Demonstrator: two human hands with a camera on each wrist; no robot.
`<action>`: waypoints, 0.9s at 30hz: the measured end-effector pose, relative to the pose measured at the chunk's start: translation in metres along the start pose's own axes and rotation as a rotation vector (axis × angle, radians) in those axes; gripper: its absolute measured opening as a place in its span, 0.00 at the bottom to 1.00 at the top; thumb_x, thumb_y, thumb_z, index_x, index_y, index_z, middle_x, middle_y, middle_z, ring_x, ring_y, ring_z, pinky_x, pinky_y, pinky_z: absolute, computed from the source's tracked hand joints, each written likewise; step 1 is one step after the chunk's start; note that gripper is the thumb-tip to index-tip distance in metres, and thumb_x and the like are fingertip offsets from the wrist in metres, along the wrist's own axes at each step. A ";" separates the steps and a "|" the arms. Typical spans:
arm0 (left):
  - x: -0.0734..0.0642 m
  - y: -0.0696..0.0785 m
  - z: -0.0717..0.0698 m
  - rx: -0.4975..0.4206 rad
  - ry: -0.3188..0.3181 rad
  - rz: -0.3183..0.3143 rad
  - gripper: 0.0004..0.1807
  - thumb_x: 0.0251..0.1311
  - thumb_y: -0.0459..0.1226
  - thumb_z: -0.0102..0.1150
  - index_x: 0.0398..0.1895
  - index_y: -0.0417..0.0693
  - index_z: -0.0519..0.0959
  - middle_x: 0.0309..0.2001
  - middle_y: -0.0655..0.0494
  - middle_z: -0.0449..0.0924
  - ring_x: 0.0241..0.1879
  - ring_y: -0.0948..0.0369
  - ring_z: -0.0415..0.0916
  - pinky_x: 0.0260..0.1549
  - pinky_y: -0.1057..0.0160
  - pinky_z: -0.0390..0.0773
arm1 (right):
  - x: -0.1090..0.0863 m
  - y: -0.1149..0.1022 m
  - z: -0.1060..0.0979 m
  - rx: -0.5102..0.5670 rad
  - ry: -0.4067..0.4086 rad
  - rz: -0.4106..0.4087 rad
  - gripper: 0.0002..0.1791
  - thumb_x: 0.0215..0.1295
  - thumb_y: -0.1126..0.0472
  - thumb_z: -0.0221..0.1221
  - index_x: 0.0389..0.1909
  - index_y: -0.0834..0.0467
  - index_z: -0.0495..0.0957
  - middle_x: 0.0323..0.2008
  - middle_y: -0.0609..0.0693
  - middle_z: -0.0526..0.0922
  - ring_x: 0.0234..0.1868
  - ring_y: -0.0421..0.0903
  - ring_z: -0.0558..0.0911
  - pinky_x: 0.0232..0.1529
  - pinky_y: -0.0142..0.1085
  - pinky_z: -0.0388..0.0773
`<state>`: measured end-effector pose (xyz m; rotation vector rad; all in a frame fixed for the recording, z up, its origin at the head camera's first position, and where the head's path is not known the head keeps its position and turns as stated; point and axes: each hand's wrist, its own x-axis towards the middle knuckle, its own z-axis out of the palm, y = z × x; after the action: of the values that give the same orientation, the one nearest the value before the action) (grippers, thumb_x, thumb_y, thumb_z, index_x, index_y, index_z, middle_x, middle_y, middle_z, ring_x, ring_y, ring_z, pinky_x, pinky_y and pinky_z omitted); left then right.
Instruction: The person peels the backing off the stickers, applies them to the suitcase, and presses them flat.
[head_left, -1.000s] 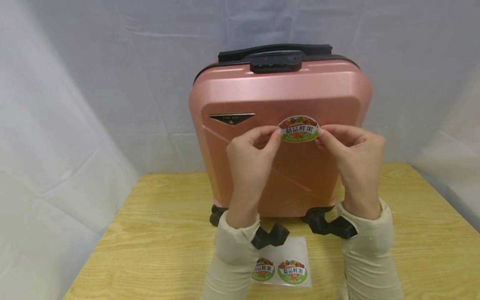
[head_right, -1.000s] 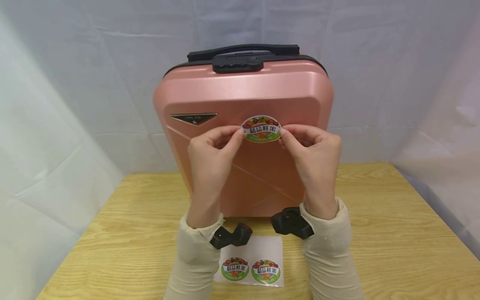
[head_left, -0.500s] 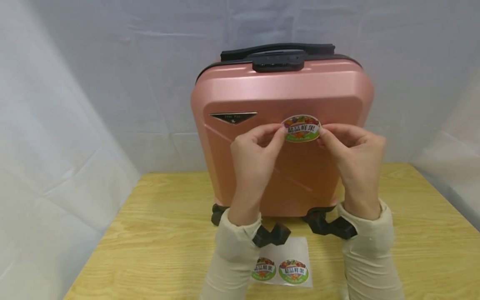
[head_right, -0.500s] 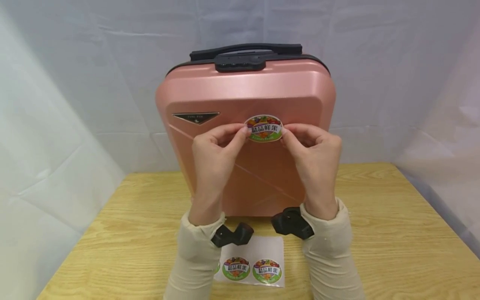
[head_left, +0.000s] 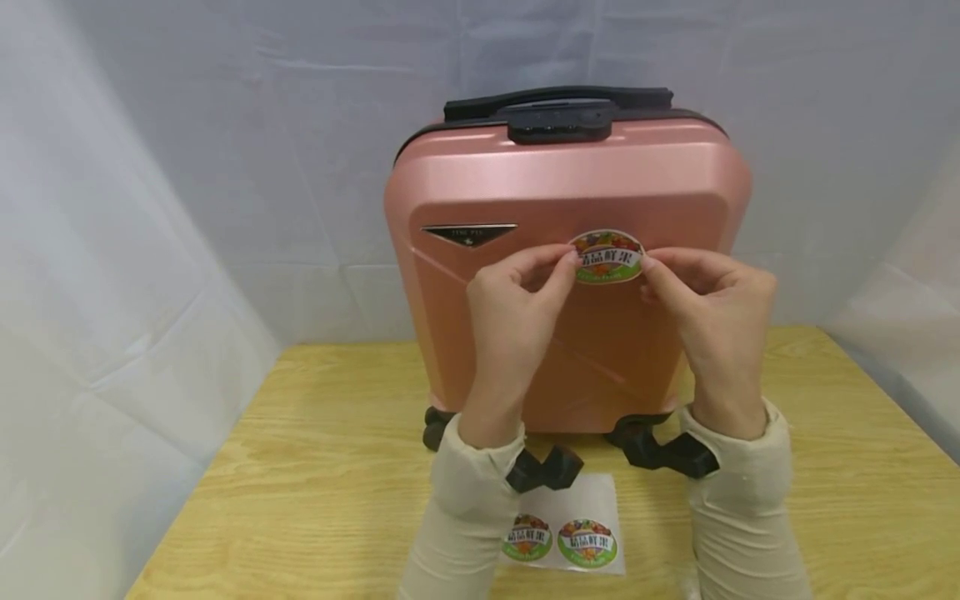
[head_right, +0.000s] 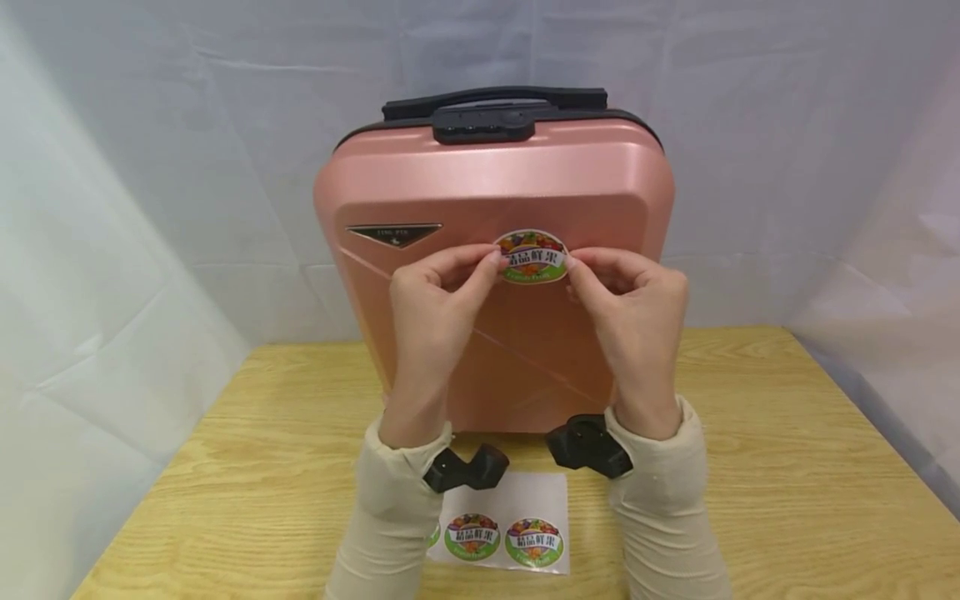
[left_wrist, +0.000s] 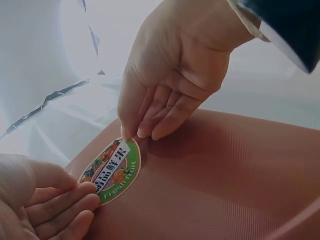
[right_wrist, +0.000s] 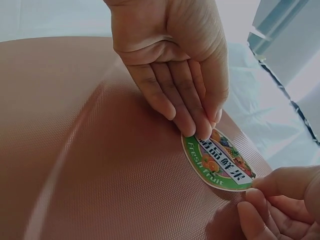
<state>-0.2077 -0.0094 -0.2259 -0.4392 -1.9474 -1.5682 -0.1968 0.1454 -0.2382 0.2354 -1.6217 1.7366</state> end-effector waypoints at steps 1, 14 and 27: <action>0.000 0.000 0.000 -0.003 -0.005 -0.001 0.08 0.55 0.38 0.65 0.34 0.43 0.86 0.32 0.55 0.86 0.27 0.70 0.80 0.25 0.71 0.77 | 0.000 0.000 0.000 0.017 -0.004 0.000 0.07 0.51 0.69 0.68 0.27 0.71 0.83 0.18 0.49 0.83 0.17 0.42 0.80 0.23 0.28 0.78; 0.005 0.005 0.004 -0.015 -0.072 0.009 0.09 0.57 0.37 0.64 0.37 0.41 0.86 0.35 0.53 0.86 0.32 0.70 0.81 0.27 0.72 0.78 | 0.002 0.000 -0.001 0.060 -0.024 0.007 0.08 0.50 0.70 0.68 0.27 0.73 0.83 0.18 0.50 0.84 0.16 0.42 0.80 0.21 0.29 0.78; 0.010 0.011 0.014 0.003 -0.121 0.022 0.08 0.57 0.37 0.64 0.37 0.43 0.86 0.36 0.56 0.86 0.34 0.72 0.79 0.30 0.74 0.77 | 0.002 0.001 0.000 -0.044 -0.031 -0.023 0.09 0.52 0.68 0.68 0.29 0.71 0.83 0.19 0.47 0.84 0.17 0.42 0.80 0.23 0.28 0.78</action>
<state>-0.2118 0.0055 -0.2129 -0.5636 -2.0278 -1.5564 -0.1994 0.1459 -0.2378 0.2603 -1.6709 1.6859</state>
